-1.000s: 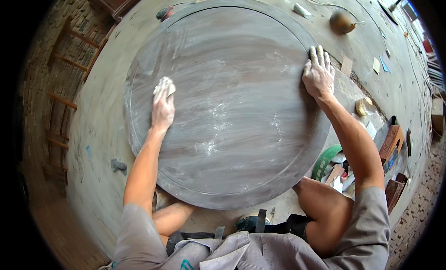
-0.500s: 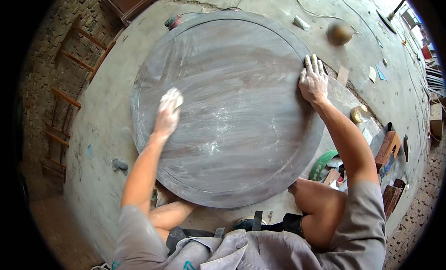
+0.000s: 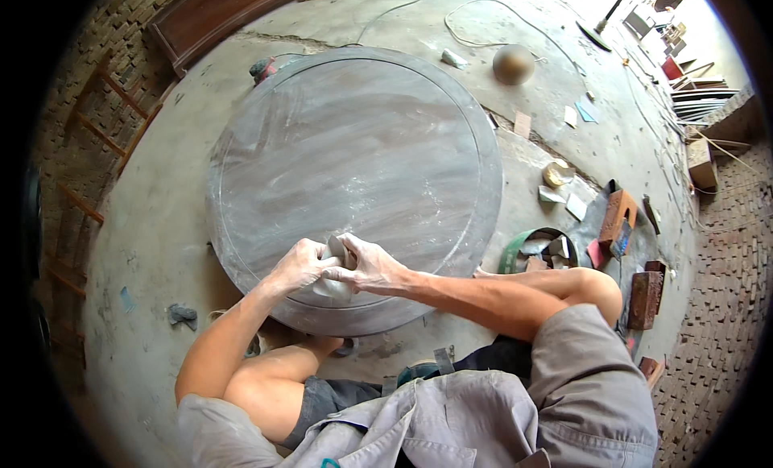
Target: The person sits on the floor and sands a large round wooden table top using a sanding block. They repeatedly rub the surface in circular and linear motions, occasionally pausing to adjust the sandpaper.
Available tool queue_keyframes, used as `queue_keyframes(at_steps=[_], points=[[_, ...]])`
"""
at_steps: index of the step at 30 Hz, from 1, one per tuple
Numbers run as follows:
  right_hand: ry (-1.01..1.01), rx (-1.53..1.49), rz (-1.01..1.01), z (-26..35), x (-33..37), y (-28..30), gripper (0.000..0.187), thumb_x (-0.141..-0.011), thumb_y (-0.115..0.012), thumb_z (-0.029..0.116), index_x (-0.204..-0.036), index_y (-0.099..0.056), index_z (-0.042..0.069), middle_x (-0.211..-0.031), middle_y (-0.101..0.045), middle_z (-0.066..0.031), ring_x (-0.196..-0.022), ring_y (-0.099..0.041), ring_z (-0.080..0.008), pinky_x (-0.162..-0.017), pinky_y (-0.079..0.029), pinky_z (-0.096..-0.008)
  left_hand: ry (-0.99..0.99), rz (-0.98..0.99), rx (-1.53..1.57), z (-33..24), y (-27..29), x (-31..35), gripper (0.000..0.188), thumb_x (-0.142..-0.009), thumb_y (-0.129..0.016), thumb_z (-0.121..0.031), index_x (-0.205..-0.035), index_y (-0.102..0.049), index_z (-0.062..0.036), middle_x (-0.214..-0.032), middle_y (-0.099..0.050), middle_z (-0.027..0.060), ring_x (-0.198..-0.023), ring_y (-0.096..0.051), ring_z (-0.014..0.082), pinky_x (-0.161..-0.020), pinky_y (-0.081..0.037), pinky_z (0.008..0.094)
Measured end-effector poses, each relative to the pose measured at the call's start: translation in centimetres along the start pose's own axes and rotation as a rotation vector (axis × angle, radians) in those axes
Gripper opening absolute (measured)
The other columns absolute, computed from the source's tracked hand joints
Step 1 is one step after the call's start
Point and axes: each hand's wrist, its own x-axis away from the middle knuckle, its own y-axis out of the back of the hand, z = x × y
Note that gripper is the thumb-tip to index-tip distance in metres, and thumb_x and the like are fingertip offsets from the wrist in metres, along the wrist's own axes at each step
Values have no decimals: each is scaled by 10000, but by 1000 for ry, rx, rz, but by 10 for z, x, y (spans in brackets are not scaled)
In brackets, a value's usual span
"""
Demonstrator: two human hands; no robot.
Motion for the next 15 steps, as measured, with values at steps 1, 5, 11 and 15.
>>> queue_keyframes(at_steps=[1, 5, 11, 15], points=[[15, -146, -91, -3, 8, -8, 456, -958, -731, 336, -1184, -573, -27, -896, -652, -93, -769, -621, -140, -627, -543, -315, -5, 43, 52, -4, -1, 6, 296, -898, -727, -310, -870, -754, -17, -704, -684, 59, -699, -624, 123, -683, -499, 309], [-124, -531, -221, -35, 31, -5, 187, -1041, -616, 211, -1103, -619, 34, -969, -671, -29, -842, -657, -108, -638, -598, -288, -54, 112, 302, 25, -12, 1, 229, -938, -741, -227, -884, -719, -6, -760, -687, 27, -741, -647, 95, -677, -523, 273], [-204, -822, -140, -40, 47, -7, 267, -1050, -581, 211, -1235, -584, 18, -1121, -684, -60, -950, -686, -149, -758, -610, -315, -133, 112, 454, 33, -35, 1, 149, -962, -696, -134, -964, -707, 14, -792, -697, 36, -730, -656, 102, -668, -547, 277], [-336, -838, -50, -58, 52, 10, 318, -1040, -574, 202, -1299, -601, 20, -1187, -691, -85, -971, -695, -155, -820, -604, -348, -239, 95, 437, 27, -51, -14, 190, -957, -710, -163, -897, -721, 17, -761, -688, 36, -681, -632, 91, -609, -522, 274]])
